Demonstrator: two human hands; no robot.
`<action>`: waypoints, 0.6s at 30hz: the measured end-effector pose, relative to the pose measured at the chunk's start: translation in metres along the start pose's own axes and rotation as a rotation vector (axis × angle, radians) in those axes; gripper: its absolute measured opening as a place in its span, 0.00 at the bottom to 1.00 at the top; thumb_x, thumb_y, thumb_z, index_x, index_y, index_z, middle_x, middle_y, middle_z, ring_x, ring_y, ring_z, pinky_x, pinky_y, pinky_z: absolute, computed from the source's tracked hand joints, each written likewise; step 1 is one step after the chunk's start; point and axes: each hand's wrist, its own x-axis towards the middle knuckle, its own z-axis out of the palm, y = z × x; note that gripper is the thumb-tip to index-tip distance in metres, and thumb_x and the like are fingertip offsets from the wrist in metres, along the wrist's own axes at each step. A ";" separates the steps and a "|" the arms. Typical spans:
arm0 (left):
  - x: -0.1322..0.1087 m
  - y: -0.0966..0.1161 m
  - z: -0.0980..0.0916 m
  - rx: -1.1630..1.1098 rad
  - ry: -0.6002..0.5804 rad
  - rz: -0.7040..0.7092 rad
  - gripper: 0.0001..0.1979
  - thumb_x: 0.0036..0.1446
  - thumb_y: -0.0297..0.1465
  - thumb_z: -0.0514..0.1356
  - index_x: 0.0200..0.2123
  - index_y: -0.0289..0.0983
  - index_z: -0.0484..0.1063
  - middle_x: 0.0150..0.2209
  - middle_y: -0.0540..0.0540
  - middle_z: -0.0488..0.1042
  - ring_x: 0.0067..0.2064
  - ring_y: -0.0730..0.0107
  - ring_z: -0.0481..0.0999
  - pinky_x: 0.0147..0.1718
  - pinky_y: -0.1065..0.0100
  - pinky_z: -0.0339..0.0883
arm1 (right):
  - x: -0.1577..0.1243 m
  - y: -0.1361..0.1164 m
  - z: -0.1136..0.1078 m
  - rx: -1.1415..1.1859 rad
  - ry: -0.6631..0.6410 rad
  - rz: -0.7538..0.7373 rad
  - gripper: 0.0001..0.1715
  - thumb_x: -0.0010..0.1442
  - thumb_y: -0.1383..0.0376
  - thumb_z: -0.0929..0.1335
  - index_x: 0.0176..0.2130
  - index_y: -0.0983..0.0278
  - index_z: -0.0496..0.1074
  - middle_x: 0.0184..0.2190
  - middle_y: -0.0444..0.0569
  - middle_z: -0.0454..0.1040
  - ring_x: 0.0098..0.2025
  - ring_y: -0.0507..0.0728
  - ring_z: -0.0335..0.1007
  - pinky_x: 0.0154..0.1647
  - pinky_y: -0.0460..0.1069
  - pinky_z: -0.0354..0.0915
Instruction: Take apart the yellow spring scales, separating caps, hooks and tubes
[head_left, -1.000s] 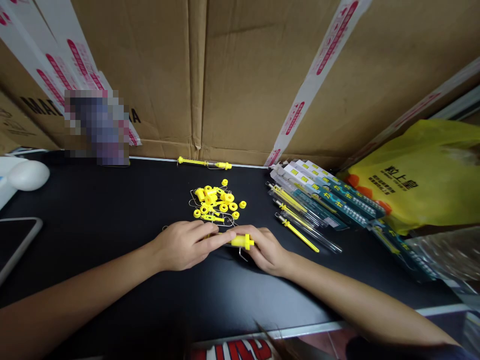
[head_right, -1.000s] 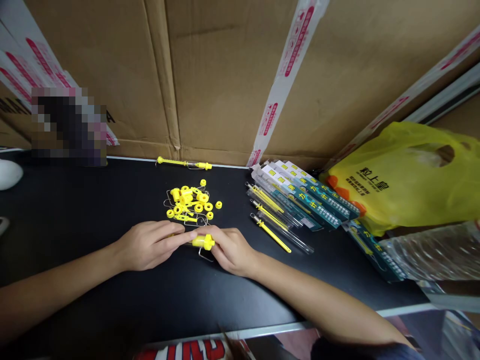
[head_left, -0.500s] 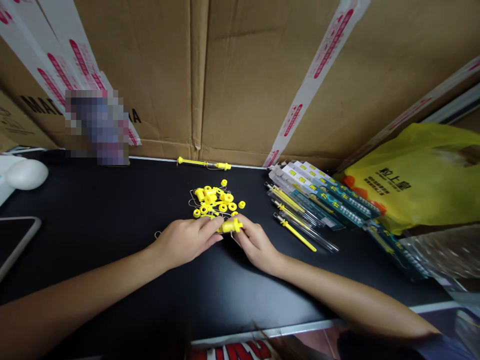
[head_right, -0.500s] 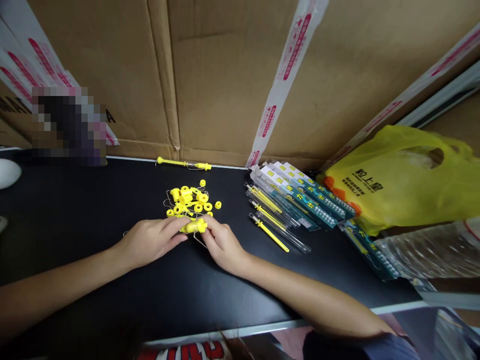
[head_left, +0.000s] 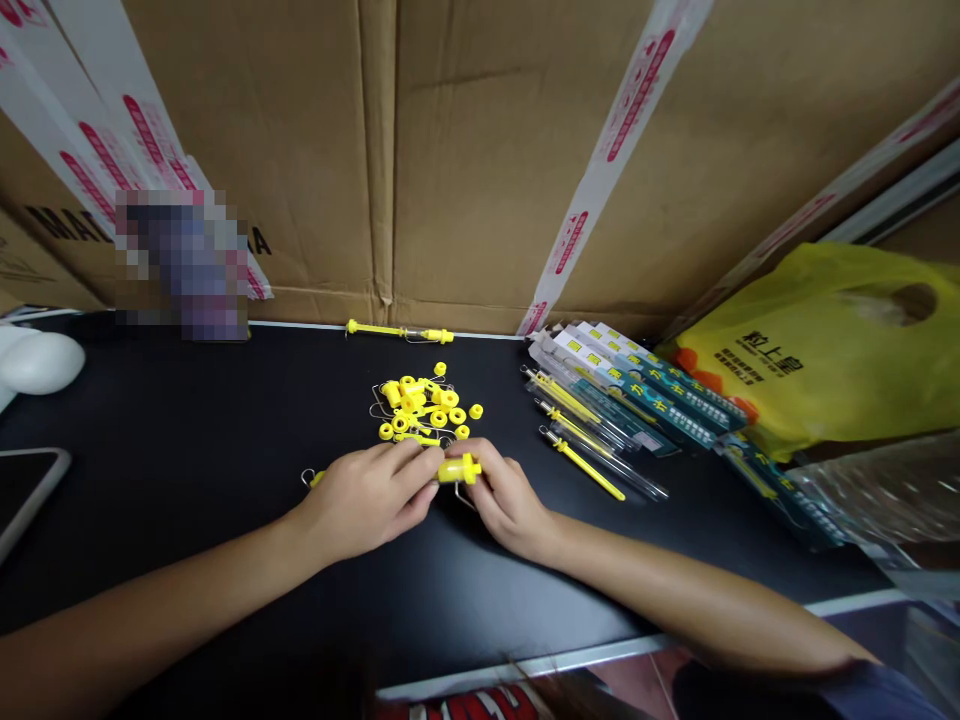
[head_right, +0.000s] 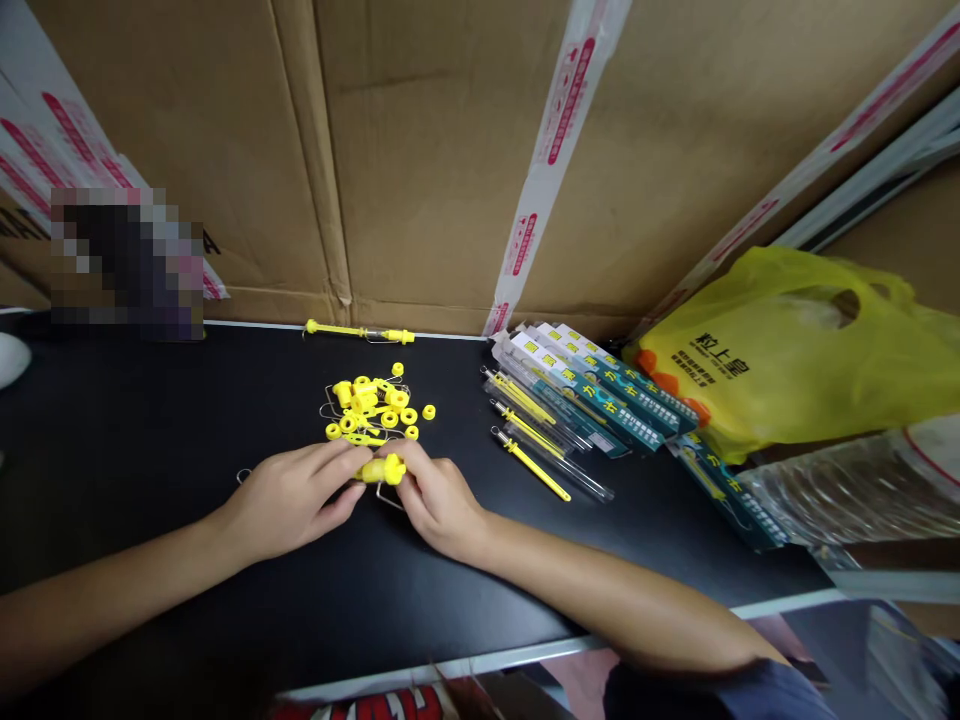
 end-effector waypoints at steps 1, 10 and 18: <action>0.001 0.002 -0.002 0.001 0.004 0.013 0.09 0.60 0.29 0.49 0.43 0.37 0.63 0.35 0.48 0.74 0.34 0.67 0.76 0.31 0.68 0.71 | -0.001 0.000 0.000 -0.008 -0.011 -0.046 0.13 0.63 0.71 0.56 0.47 0.61 0.60 0.32 0.45 0.69 0.26 0.50 0.62 0.29 0.45 0.60; 0.001 -0.004 0.005 0.000 -0.088 -0.029 0.11 0.64 0.37 0.48 0.42 0.36 0.63 0.35 0.47 0.76 0.32 0.69 0.77 0.27 0.70 0.68 | 0.003 -0.001 0.001 0.119 -0.057 -0.006 0.08 0.66 0.68 0.56 0.43 0.62 0.61 0.28 0.43 0.64 0.26 0.49 0.59 0.29 0.44 0.58; 0.000 -0.002 0.013 0.129 -0.012 -0.062 0.15 0.67 0.38 0.44 0.50 0.37 0.61 0.35 0.47 0.76 0.31 0.70 0.78 0.25 0.72 0.66 | 0.010 -0.002 0.004 0.275 0.010 0.162 0.13 0.67 0.59 0.57 0.32 0.62 0.60 0.26 0.42 0.58 0.28 0.50 0.54 0.29 0.45 0.56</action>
